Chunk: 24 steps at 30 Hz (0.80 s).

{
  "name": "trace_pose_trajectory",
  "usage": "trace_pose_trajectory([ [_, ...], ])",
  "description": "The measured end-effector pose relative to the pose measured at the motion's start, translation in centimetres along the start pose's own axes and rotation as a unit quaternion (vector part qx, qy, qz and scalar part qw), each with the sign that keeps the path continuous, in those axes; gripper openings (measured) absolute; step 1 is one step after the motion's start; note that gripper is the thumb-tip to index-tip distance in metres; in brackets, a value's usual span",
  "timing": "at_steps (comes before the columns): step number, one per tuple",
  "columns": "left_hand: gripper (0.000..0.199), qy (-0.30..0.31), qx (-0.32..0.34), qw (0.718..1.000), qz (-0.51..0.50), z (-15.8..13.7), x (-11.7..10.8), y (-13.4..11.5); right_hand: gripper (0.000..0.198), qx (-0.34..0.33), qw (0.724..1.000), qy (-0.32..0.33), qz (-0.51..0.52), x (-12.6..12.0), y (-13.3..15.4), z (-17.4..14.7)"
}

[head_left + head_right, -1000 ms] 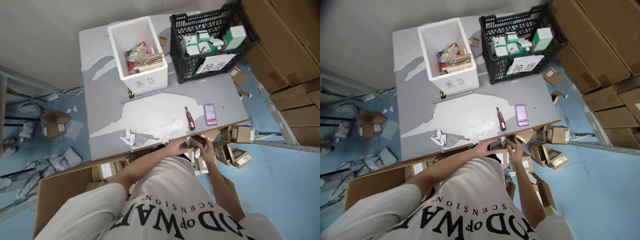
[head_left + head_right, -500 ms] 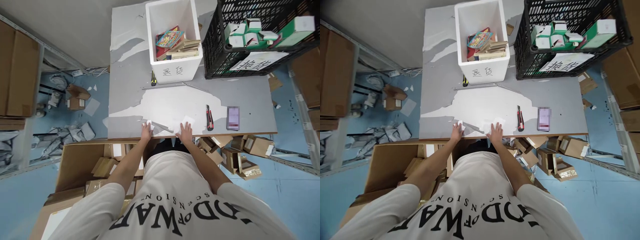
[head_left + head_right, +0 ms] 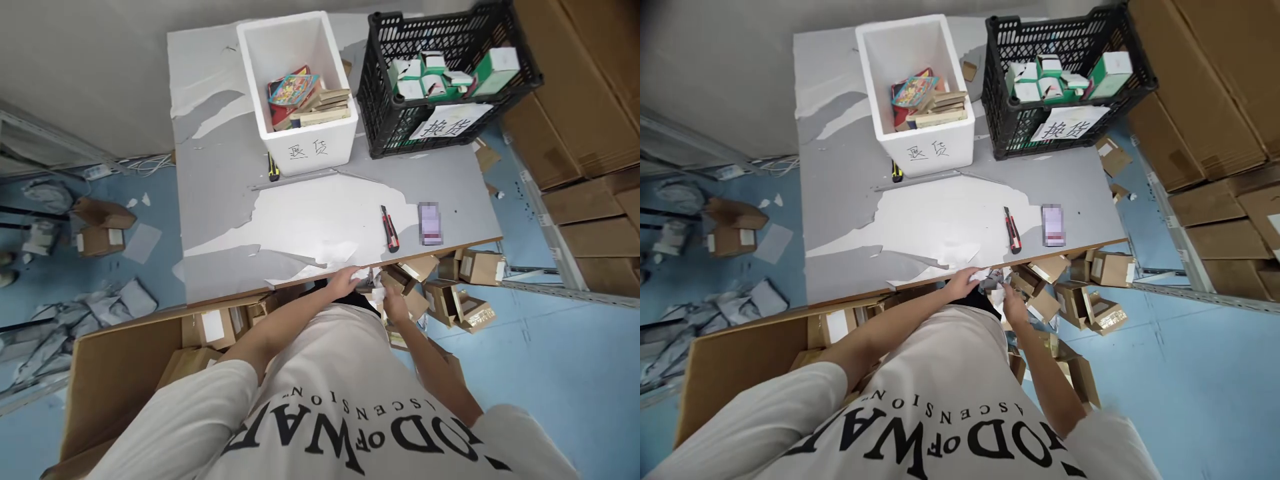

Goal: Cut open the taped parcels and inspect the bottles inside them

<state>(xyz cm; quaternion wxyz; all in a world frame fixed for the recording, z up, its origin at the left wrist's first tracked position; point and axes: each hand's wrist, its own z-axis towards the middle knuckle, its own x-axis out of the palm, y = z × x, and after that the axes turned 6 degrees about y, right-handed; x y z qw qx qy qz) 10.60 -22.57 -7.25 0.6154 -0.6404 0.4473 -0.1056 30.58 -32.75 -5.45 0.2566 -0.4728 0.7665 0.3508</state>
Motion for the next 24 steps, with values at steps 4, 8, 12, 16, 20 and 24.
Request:
trace_pose_trajectory([
  [4,0.038,0.159,0.027,0.987,0.013,3.1,3.6,-3.0,0.054,0.116,0.993,-0.003,0.013,0.7,-4.2,-3.8],
  [8,0.044,0.265,0.046,0.962,0.045,4.6,7.0,-5.6,0.058,0.196,0.980,0.010,0.028,1.7,-6.6,-5.2],
  [12,0.052,0.315,0.090,0.943,0.054,5.3,8.9,-7.6,0.068,0.247,0.968,0.030,0.037,2.5,-7.9,-4.8],
  [16,0.054,0.316,0.104,0.942,0.051,5.8,8.8,-8.0,0.072,0.263,0.964,0.032,0.032,2.4,-8.5,-3.7],
  [20,0.053,0.274,0.073,0.958,0.041,6.4,7.8,-7.3,0.066,0.214,0.976,-0.009,0.022,1.4,-8.5,-2.1],
  [24,0.053,0.187,0.044,0.981,0.017,6.7,5.7,-6.5,0.059,0.135,0.985,-0.108,-0.001,-1.6,-7.9,0.6],
])
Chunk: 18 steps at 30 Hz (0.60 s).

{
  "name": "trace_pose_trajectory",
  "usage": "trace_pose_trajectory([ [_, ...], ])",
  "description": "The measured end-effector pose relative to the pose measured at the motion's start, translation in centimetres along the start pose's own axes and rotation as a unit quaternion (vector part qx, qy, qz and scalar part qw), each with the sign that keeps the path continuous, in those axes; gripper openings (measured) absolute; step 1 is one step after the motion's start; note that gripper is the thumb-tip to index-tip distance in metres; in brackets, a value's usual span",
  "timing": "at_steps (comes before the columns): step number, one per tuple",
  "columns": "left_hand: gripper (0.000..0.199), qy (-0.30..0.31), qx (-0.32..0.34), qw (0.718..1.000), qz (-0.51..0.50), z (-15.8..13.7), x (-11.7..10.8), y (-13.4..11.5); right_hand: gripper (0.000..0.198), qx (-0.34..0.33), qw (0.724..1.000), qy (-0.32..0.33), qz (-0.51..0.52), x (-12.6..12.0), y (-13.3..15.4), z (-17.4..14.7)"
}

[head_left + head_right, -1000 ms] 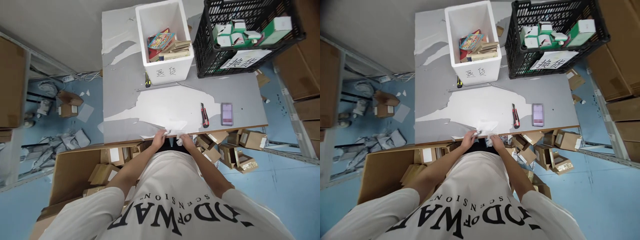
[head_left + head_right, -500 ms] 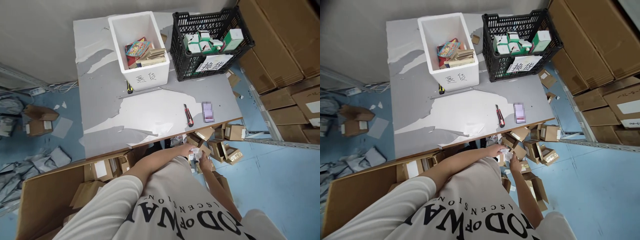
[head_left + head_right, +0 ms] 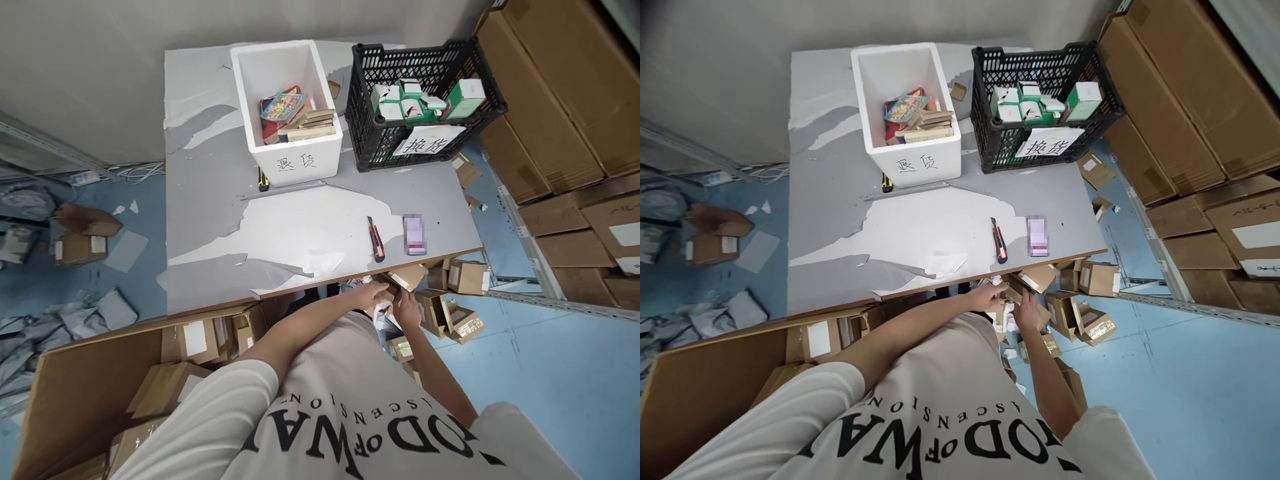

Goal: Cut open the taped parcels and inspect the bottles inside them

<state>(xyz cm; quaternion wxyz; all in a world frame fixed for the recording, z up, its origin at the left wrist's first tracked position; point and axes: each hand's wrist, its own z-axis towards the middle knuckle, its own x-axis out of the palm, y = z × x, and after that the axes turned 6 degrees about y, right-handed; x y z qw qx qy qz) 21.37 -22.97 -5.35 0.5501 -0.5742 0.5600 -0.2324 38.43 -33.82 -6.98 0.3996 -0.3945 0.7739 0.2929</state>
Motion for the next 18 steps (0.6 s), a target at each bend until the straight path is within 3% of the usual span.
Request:
trace_pose_trajectory([
  [4,0.050,-0.116,-0.036,0.993,-0.010,-1.7,-3.5,1.4,0.050,-0.062,0.992,-0.107,0.006,-3.9,1.9,4.7],
  [6,0.049,-0.186,-0.078,0.979,-0.020,-3.1,-5.3,2.7,0.048,-0.055,0.987,-0.150,0.013,-5.8,2.5,7.4],
  [8,0.046,-0.278,-0.149,0.948,-0.048,-4.6,-6.7,4.3,0.050,-0.027,0.985,-0.171,0.021,-7.5,2.9,9.9],
  [12,0.039,-0.377,-0.222,0.895,-0.084,-7.7,-7.7,7.0,0.053,0.004,0.988,-0.155,0.024,-9.3,3.1,14.0],
  [18,0.036,-0.410,-0.243,0.873,-0.105,-9.2,-6.4,7.3,0.059,0.025,0.995,-0.099,0.017,-9.2,3.1,16.3],
])
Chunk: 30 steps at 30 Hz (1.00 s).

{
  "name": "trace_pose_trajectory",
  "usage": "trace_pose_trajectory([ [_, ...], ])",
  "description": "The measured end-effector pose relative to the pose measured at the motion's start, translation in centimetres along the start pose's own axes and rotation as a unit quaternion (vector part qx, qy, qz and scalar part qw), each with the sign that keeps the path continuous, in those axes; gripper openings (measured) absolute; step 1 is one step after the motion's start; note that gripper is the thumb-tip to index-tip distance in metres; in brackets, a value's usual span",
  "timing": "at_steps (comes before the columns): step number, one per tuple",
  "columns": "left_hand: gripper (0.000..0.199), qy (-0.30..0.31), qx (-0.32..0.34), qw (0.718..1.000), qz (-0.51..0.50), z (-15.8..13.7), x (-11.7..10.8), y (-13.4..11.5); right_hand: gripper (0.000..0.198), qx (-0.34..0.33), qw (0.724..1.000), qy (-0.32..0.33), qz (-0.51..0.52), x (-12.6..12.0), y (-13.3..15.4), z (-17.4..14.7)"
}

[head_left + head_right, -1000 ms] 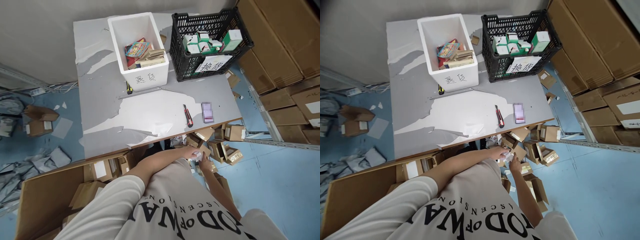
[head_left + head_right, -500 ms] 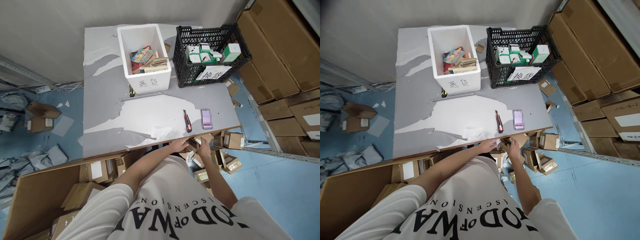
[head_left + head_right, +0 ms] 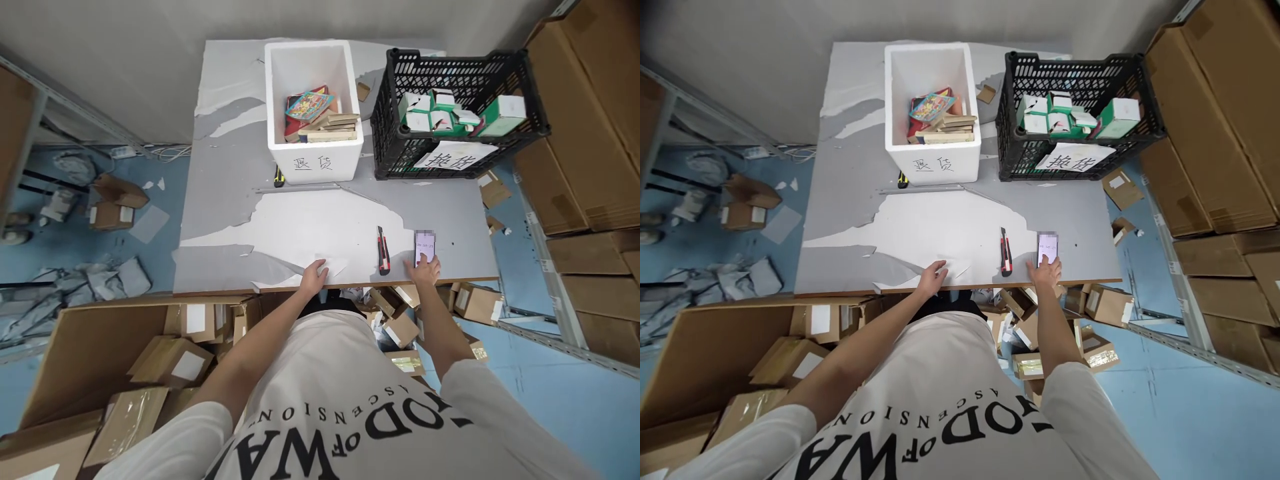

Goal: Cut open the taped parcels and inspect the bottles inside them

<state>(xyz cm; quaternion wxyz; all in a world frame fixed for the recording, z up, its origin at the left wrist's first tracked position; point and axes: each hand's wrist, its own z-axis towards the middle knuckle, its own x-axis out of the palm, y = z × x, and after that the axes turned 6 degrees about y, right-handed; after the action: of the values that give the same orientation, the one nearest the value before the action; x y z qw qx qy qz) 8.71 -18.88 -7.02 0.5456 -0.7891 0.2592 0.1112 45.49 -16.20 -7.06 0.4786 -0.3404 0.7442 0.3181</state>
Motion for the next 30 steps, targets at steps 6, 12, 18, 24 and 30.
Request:
trace_pose_trajectory([
  [6,0.036,-0.017,-0.004,1.000,-0.014,-1.2,-0.3,-0.6,0.062,-0.034,0.995,-0.076,0.051,0.1,0.7,-0.9],
  [12,0.037,-0.090,-0.028,0.994,-0.051,-3.1,-2.8,0.2,0.062,-0.215,0.970,-0.081,0.082,-0.3,6.0,-1.1],
  [18,0.034,-0.250,-0.044,0.965,-0.063,-7.6,-6.6,1.8,0.060,-0.439,0.891,-0.046,0.105,0.8,17.1,-2.9],
  [24,0.031,-0.405,-0.095,0.908,-0.054,-14.8,-9.7,6.8,0.056,-0.585,0.806,0.017,0.090,3.6,28.0,-9.3],
  [30,0.034,-0.508,-0.177,0.841,-0.054,-24.1,-10.7,13.4,0.055,-0.684,0.723,0.074,0.062,7.6,34.3,-19.5],
])
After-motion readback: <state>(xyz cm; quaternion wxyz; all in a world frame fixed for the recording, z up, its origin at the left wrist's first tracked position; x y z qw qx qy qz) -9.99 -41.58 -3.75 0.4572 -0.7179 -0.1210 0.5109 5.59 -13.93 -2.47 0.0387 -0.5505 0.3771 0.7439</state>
